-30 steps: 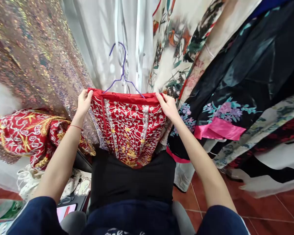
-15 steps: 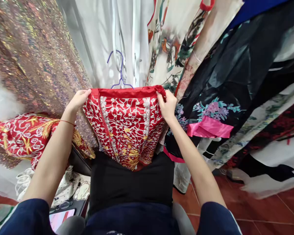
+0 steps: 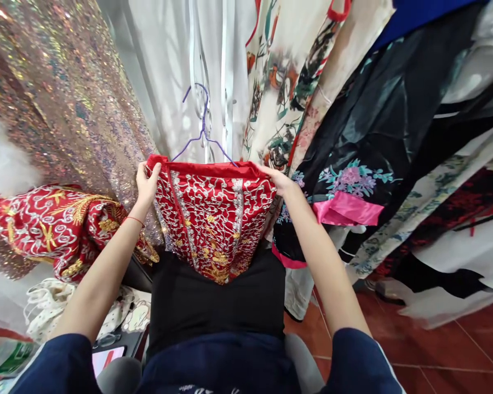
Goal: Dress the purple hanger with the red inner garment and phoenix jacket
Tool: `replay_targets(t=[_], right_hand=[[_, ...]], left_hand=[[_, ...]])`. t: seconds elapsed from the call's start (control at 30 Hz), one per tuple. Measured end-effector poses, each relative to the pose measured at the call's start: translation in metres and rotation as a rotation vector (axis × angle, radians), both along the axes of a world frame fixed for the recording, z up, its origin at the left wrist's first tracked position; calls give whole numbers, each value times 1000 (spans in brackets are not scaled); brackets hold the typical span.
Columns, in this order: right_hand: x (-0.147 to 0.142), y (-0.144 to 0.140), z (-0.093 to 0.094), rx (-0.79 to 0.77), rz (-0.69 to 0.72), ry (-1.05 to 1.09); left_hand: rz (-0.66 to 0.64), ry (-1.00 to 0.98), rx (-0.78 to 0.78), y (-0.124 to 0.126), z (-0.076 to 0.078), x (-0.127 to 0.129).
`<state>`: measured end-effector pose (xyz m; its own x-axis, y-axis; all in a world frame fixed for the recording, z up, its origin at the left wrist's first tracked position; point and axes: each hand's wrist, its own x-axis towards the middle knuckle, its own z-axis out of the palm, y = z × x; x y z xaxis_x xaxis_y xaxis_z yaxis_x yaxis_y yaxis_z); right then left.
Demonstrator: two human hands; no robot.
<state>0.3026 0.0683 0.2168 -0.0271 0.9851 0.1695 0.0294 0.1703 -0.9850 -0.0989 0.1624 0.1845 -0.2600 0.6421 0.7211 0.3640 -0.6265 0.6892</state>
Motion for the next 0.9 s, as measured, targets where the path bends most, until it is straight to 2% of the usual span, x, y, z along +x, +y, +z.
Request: replay_targets(t=[0.13,0.2,0.27,0.37,0.43,0.5,0.57,0.6,0.63,0.67,0.73,0.83,0.87,0.9], right_hand=[[-2,-8,4,-141,105,-41],[-2,-10,8,-126,96,-50],[-5,-11,12,-26,35,-26],[-10,-9,17,252,-150,14],[-12,-6,19,472,-337,-41],[-11,-1,18,642,-536,-132],[-10,5,16,710,-694,-219],[-10,8,13,703,-744,-269],[-10,10,10,675,-779,-329],[-11,10,6,639,-807,-395],[-17,5,-4,587,-882,-530],[-41,-16,-28,631,-1038,-707],[-54,-24,-37,661,-1049,-756],[-69,-33,-47,691,-997,-791]], left_hand=[[47,48,92,-6,2,0],[48,68,119,-8,6,1],[67,66,133,-10,13,2],[103,46,102,-9,33,0],[15,65,-58,-8,51,-5],[-196,107,-377,-8,67,-11],[-381,146,-693,-10,76,-17],[-412,167,-780,-11,77,-18],[-399,191,-800,-13,75,-18],[-360,218,-760,-14,70,-17],[-265,261,-574,-17,55,-12],[-171,246,-258,-22,31,0],[-147,231,-181,-25,25,3],[-121,216,-121,-28,20,6]])
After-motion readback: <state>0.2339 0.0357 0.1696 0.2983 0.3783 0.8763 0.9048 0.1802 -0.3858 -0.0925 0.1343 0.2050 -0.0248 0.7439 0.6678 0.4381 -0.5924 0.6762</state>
